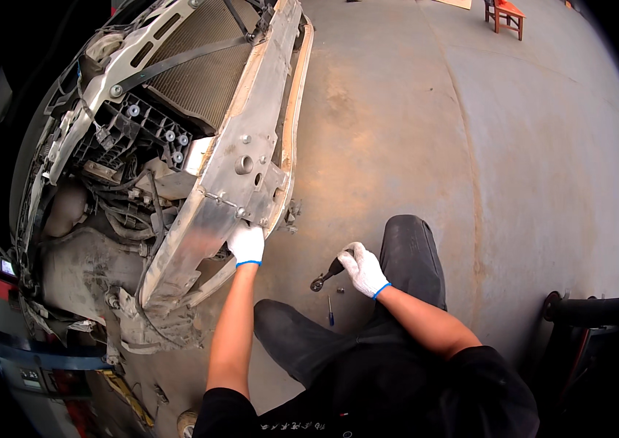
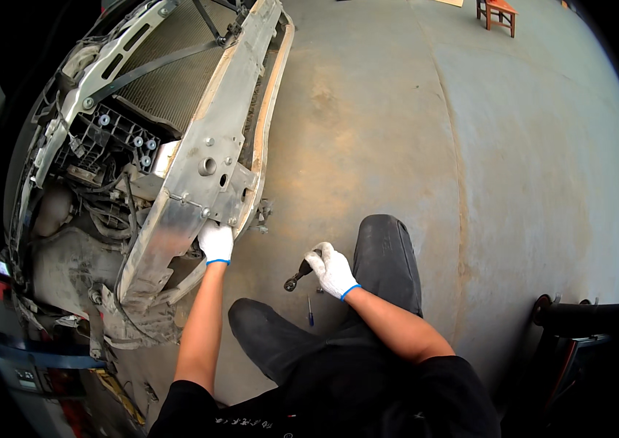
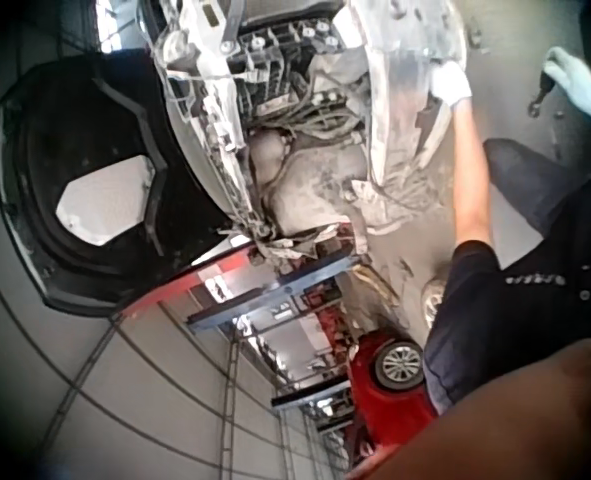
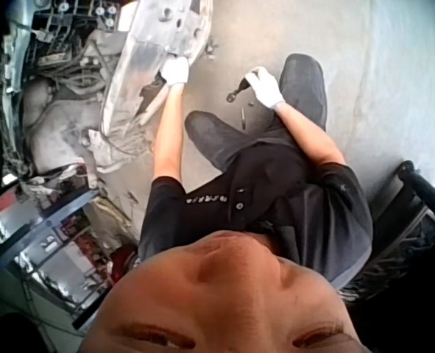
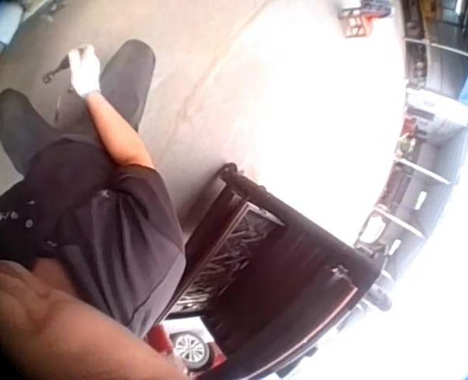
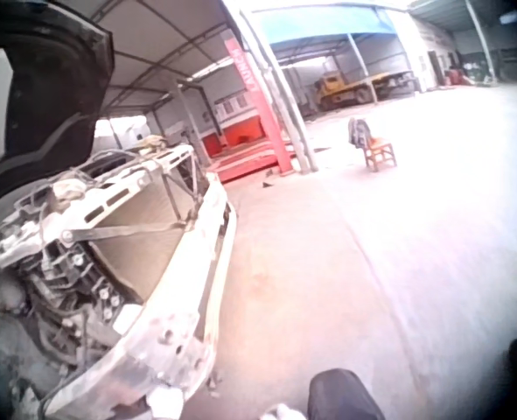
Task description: The person uses a ratchet wrench to remove bolts from the front bumper beam of a car. They work on the lower section of the vehicle's front end, loosening fasteners and detaching parts of the bumper assembly.
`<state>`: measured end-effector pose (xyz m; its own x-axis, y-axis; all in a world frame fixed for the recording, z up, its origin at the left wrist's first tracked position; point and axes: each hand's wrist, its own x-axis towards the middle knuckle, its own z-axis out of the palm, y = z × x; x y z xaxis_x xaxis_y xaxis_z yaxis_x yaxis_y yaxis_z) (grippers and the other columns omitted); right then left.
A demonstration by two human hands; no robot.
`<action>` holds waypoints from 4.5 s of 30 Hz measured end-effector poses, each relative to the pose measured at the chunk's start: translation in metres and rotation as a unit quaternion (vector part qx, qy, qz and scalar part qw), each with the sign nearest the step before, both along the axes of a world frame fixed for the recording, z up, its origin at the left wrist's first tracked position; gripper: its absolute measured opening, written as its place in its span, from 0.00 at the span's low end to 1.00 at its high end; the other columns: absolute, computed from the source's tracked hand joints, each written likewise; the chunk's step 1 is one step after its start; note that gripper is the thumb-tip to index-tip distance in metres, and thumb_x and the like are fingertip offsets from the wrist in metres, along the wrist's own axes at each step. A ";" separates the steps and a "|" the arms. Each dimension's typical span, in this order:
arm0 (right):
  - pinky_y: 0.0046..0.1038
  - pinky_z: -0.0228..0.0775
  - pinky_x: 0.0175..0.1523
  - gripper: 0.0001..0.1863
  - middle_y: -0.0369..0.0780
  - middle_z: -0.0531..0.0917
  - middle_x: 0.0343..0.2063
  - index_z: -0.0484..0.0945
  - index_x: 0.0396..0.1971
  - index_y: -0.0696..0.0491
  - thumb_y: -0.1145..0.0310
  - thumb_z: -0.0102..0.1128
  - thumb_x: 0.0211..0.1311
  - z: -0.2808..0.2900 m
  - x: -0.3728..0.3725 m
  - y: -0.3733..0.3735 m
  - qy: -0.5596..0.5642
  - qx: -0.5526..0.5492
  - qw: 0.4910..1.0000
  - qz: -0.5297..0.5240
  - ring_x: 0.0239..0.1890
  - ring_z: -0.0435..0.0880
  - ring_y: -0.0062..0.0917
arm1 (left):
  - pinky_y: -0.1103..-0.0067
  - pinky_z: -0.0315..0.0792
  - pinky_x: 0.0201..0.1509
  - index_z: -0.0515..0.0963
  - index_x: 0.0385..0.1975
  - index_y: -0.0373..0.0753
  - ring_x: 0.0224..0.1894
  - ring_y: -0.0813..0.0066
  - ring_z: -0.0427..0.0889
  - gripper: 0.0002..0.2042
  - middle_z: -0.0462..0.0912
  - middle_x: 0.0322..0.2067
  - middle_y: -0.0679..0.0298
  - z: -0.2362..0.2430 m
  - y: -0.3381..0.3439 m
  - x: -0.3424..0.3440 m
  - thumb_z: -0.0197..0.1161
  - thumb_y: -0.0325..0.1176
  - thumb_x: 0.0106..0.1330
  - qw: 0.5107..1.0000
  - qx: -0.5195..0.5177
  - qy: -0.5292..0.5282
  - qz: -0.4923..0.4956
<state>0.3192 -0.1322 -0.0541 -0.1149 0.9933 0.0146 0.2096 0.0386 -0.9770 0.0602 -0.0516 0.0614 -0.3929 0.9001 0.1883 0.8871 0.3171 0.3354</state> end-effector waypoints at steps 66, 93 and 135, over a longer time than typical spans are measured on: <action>0.44 0.72 0.43 0.21 0.52 0.82 0.29 0.71 0.42 0.57 0.51 0.53 0.68 0.015 0.030 0.010 0.030 0.012 0.999 -0.013 0.35 0.82 0.50 | 0.64 0.70 0.57 0.77 0.49 0.30 0.54 0.46 0.77 0.17 0.80 0.51 0.44 -0.031 0.008 -0.039 0.54 0.35 0.68 0.984 0.146 -0.045 -0.089; 0.43 0.73 0.42 0.21 0.52 0.82 0.28 0.71 0.43 0.57 0.52 0.53 0.68 0.010 0.032 0.008 0.027 0.016 0.999 -0.007 0.35 0.82 0.50 | 0.74 0.71 0.54 0.75 0.48 0.24 0.50 0.65 0.79 0.17 0.82 0.48 0.51 -0.031 0.009 -0.033 0.52 0.34 0.71 0.966 0.182 -0.148 -0.108; 0.40 0.75 0.43 0.18 0.51 0.84 0.32 0.73 0.42 0.58 0.56 0.58 0.66 0.019 0.029 0.006 0.008 0.004 1.000 -0.004 0.36 0.84 0.47 | 0.66 0.70 0.56 0.76 0.49 0.30 0.52 0.50 0.78 0.15 0.80 0.50 0.46 -0.033 0.011 -0.052 0.53 0.31 0.67 0.986 0.088 -0.026 -0.140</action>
<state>0.3481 -0.1266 -0.0350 -0.1063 0.9940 0.0247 0.1937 0.0451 -0.9800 0.0082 -0.0408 0.0279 -0.1460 0.9302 0.3369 0.9118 -0.0056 0.4106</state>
